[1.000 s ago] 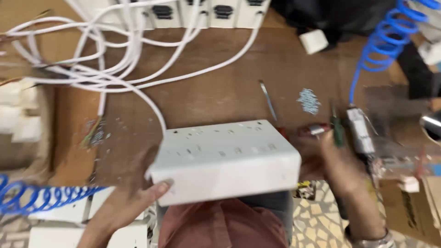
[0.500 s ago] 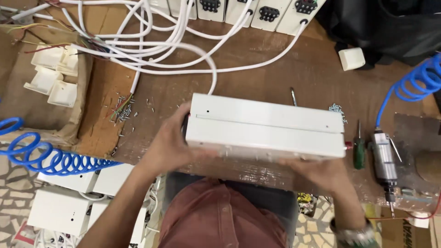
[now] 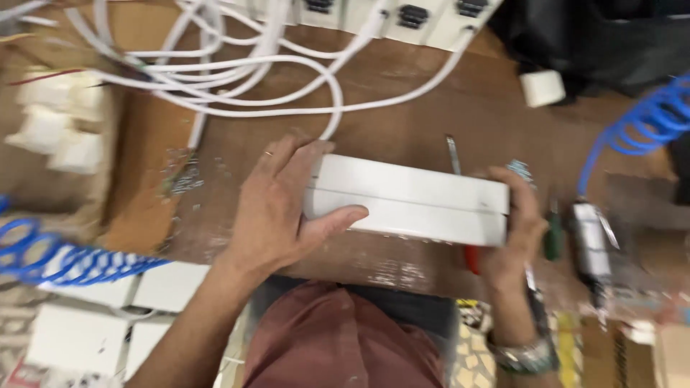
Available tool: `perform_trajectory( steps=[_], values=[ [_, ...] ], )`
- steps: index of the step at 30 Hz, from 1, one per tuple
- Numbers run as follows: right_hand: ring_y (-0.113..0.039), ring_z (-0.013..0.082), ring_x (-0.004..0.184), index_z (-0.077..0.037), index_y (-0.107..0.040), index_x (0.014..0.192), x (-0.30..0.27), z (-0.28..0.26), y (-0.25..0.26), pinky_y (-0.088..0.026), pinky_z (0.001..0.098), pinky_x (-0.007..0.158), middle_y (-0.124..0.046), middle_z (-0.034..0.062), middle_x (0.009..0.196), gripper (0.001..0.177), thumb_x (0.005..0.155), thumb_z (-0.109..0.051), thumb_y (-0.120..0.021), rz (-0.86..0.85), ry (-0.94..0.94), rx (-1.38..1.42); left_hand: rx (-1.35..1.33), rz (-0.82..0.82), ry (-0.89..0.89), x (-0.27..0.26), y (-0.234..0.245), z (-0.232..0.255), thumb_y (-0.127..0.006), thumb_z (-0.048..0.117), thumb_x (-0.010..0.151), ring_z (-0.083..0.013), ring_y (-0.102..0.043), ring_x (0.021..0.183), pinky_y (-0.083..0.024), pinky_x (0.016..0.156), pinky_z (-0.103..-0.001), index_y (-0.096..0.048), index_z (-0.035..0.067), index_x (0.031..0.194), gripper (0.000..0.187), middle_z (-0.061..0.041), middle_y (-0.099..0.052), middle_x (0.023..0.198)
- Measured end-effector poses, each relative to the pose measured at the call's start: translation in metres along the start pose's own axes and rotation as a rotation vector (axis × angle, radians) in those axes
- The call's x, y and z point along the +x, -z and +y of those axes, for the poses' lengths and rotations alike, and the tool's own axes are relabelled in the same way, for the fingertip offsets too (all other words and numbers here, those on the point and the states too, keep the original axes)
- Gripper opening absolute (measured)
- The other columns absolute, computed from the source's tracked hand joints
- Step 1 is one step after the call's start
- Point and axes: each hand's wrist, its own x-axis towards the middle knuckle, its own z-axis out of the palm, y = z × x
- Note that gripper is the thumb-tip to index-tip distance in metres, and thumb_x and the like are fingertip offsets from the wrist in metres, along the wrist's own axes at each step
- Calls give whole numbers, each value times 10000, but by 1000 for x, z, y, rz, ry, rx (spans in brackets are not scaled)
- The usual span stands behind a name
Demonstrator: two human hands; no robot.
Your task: Assembling white electronic boxes by attaching wires and using various tools to secure components.
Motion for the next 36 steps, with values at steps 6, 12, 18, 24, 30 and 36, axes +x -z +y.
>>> perform_trajectory(
  steps=[6,12,18,24,30,36],
  values=[
    [-611,241,1159,31,-559,1312,-1,16,-15,-505,394,1084,-631,157,1217,911,1056,-781,-234,252,-4,174,344,-15,-116,9,-14,-8,-841,444,856,-361,-655,829,-548,793,-480,-694,-27,1105,553,-185,-662,926],
    [-649,228,1050,44,-614,1206,6,2,-22,-539,370,973,-682,147,1123,880,1076,-735,-226,300,13,66,346,55,-111,8,-13,-3,-770,361,953,-331,-683,840,-555,802,-452,-706,-16,1102,410,-170,-701,931],
    [-650,236,1078,47,-618,1210,3,-23,-10,-526,361,970,-688,149,1150,821,1109,-669,-230,232,-15,-13,696,-175,-351,30,-43,29,-567,793,835,-338,-666,948,-490,971,-517,-663,-72,1081,905,-202,-682,948],
    [-696,320,980,9,-614,1284,-44,-19,68,-549,436,870,-681,194,1089,465,1073,-390,-503,88,-146,-675,671,-493,-172,40,-53,39,-518,842,824,-342,-635,968,-479,933,-511,-604,-78,1187,993,-206,-651,1050],
    [-700,435,884,-34,-619,1163,-121,17,131,-561,523,711,-705,223,1017,378,909,-309,-677,-162,-500,-1062,646,-552,-187,50,-84,44,-451,848,852,-348,-621,1078,-472,957,-568,-551,-66,1304,1025,-217,-649,1126],
    [-692,277,699,7,-579,1163,-52,-55,155,-554,391,613,-700,202,874,352,881,-158,-710,-85,-449,-967,622,-641,-241,53,-85,51,-471,810,870,-356,-632,1080,-451,956,-504,-572,-114,1257,1007,-227,-649,1132]
  ],
)
